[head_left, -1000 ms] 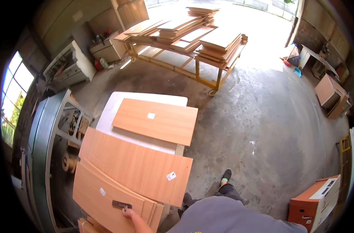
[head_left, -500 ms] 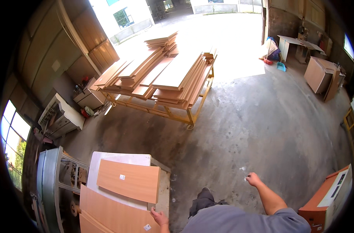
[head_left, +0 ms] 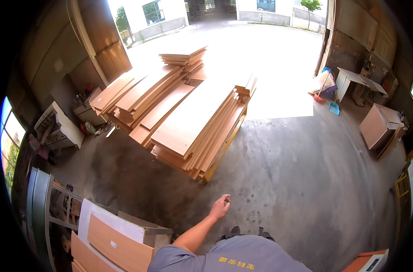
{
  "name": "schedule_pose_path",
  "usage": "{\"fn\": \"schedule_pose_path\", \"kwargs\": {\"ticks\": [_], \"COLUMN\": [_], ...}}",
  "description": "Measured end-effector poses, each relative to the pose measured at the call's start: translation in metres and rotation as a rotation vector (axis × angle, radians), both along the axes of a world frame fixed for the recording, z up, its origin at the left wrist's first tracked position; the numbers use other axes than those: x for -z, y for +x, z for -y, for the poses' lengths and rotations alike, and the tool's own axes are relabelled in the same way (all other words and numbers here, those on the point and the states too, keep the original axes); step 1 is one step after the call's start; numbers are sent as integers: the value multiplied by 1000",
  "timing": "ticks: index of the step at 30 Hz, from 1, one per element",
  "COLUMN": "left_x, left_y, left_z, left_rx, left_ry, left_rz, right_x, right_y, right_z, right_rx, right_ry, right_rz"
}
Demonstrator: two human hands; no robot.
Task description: The person picks up light-colored wooden panels from a stack, places them on a workbench, and secures them with white plastic straps. The person then lifts the bundled panels and stacks them onto a larger pile of similar bundles in the workshop.
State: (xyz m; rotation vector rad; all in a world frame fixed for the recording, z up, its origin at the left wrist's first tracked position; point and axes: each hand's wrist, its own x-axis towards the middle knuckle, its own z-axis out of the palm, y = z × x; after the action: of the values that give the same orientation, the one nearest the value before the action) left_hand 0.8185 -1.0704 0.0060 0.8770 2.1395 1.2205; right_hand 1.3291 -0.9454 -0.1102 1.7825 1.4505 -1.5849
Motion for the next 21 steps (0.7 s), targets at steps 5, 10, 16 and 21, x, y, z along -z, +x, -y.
{"fn": "schedule_pose_path", "kwargs": {"ticks": [5, 10, 16, 21], "left_x": [-93, -146, -170, -167], "left_y": [-98, -250, -401, -462], "left_z": [-225, -351, -419, -458], "left_rx": [133, -88, -447, -519], "left_ry": [294, 592, 564, 515], "left_rz": [133, 208, 133, 130], "right_x": [1, 28, 46, -7], "right_y": [-98, -193, -278, -438], "right_z": [-120, -247, -432, -658], "right_rx": [206, 216, 296, 240], "right_ry": [-33, -78, -145, 127], "right_rz": [-47, -109, -202, -371]}}
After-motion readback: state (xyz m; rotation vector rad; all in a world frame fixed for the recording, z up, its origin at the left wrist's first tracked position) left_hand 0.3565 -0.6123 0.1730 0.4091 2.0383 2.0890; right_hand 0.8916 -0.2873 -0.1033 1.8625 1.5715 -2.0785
